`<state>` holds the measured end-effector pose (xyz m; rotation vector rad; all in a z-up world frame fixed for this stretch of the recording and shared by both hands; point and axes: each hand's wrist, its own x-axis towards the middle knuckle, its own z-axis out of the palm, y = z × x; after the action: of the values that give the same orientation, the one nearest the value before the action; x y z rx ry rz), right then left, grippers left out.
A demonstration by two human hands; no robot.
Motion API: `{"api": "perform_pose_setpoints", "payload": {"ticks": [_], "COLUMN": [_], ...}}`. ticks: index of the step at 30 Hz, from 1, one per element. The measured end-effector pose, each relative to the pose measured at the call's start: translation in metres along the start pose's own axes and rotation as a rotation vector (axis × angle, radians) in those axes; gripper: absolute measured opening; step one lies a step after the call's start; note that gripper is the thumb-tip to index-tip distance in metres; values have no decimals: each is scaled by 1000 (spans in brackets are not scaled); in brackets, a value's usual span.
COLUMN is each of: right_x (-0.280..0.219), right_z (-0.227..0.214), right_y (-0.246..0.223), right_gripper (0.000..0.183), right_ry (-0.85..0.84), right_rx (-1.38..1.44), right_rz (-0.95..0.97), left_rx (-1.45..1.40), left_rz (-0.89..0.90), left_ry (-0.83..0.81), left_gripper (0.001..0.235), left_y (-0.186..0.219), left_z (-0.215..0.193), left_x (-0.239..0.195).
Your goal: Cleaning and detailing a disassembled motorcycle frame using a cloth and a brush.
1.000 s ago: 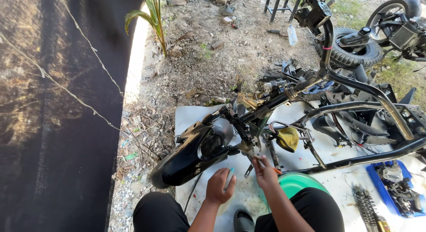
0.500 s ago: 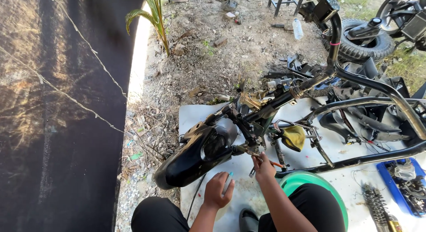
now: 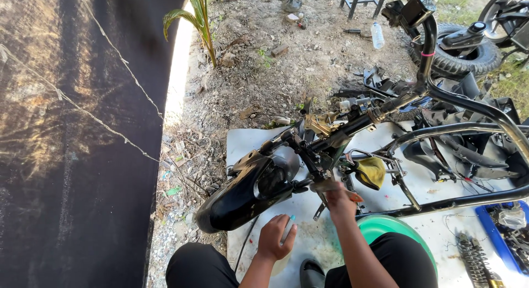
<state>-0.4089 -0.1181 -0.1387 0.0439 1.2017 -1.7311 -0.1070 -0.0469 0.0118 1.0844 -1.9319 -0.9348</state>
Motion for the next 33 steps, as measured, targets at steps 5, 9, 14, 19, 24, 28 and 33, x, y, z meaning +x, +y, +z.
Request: {"api": "perform_pose_setpoints", "payload": {"ticks": [5,9,14,19,24,28,33], "right_x": [-27,-52,-105,-174,-182,-128,-76], "right_z": [15,26,52,103,136,132,155], "right_y": [1,-8,-30,-67,-73,-32,-31], "right_gripper": [30,33,26,20,17,18,29], "right_ry": [20,-89,-63,-194,-354,-260,-226], "right_rx": [-56,-171,-662,-1358,-1068,-1142,-1616], "right_rz": [35,28,-265,-727,-1054,-994,-820], "left_rx": [22,14,17,-33,-58,-108,-75], "left_rz": [-42,-8,-62,-19,-3,-1,21], "left_ry": [-20,-19,-38,-25,21,30,37], "left_gripper": [26,26,25,23,26,24,23], "left_y": [-2,2,-7,0,6,4,5], "left_z": [-1,1,7,3,-6,-6,-9], "left_x": [1,2,4,2,1,2,-2]}}
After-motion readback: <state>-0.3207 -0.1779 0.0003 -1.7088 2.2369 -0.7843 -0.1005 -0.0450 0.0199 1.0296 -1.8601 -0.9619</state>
